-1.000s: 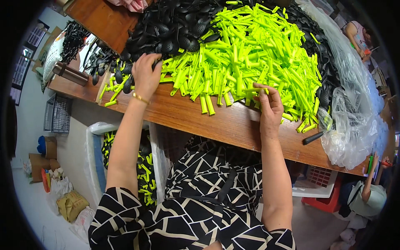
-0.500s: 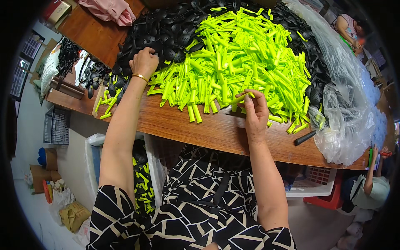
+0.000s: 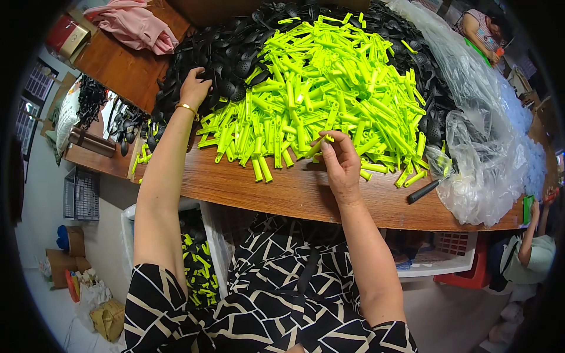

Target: The person assembles kitchen utensils by inserting neon green plastic handles into black plastic heads. They use a hammer to tap the handles securely into place and then drop the finished items into a white bin below the table.

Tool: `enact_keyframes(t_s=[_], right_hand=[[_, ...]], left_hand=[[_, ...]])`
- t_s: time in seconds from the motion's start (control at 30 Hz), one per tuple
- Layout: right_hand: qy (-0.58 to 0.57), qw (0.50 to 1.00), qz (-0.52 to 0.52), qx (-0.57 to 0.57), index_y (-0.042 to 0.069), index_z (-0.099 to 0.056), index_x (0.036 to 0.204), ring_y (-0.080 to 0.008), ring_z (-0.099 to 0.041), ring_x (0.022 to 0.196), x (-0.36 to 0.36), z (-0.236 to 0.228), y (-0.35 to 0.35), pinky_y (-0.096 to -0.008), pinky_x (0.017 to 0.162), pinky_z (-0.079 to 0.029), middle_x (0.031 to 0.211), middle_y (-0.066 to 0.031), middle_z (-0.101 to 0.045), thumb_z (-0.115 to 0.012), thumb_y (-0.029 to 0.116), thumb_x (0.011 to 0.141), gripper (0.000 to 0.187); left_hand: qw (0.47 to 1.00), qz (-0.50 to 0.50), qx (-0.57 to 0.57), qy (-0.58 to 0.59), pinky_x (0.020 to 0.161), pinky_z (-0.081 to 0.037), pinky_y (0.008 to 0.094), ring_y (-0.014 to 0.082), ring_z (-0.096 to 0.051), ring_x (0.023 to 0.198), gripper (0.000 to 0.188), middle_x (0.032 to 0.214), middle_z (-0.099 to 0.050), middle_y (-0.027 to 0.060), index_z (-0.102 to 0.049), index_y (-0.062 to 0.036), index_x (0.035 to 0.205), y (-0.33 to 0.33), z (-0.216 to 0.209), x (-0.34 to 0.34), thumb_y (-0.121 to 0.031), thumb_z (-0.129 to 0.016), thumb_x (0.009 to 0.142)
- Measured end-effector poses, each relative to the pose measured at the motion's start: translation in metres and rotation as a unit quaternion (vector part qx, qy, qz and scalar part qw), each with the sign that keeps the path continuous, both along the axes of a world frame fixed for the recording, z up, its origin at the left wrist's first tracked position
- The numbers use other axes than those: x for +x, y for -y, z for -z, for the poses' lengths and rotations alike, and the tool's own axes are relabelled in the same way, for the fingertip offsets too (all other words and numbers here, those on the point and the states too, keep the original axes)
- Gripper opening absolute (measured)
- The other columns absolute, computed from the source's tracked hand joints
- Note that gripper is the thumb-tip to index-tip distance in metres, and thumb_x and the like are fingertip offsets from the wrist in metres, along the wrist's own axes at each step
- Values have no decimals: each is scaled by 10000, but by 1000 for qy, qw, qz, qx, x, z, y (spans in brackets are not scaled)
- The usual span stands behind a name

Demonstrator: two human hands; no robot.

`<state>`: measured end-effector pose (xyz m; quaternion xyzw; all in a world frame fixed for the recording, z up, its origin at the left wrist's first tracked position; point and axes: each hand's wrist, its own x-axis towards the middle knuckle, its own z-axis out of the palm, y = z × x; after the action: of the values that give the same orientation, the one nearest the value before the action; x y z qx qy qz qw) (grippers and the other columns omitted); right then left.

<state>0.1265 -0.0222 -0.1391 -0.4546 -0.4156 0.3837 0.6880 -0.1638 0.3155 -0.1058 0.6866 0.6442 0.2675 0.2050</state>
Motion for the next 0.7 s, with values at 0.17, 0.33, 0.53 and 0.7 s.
enact_keyframes(t_s=[0.17, 0.33, 0.53, 0.7], right_hand=[[39, 998, 24, 33, 33, -602, 1298, -86, -607, 824, 11, 7, 4, -227, 716, -501, 1008, -60, -703, -567, 120, 1064, 252], [15, 999, 27, -22, 72, -489, 1536, -35, -554, 749, -3, -3, 6, -173, 624, -448, 1017, -36, -704, -553, 81, 1059, 481], [196, 981, 0, 7, 25, -687, 1037, -152, -669, 874, 6, -47, 23, -272, 745, -523, 1003, -47, -709, -704, 55, 961, 83], [487, 870, -69, 43, 62, -760, 1017, -243, -694, 902, 14, -103, 43, -332, 747, -557, 1003, -87, -672, -783, 37, 852, 169]], left_hand=[[954, 112, -155, 231, 771, -538, 238, 103, -706, 830, 506, 991, -693, 23, -569, -117, 1426, 58, -42, 0, -119, -682, 933], [851, 271, -212, 397, 904, -538, 253, 120, -688, 929, 498, 1172, -699, 62, -521, -30, 1464, 141, -52, 5, -26, -638, 980], [841, 333, -239, 353, 879, -544, 241, 103, -692, 986, 370, 1204, -735, 103, -609, 20, 1357, 257, -33, 45, -35, -635, 992], [893, 315, -97, 307, 826, -548, 255, 101, -701, 921, 209, 1023, -776, 67, -723, 41, 1155, 310, -26, 64, -41, -676, 968]])
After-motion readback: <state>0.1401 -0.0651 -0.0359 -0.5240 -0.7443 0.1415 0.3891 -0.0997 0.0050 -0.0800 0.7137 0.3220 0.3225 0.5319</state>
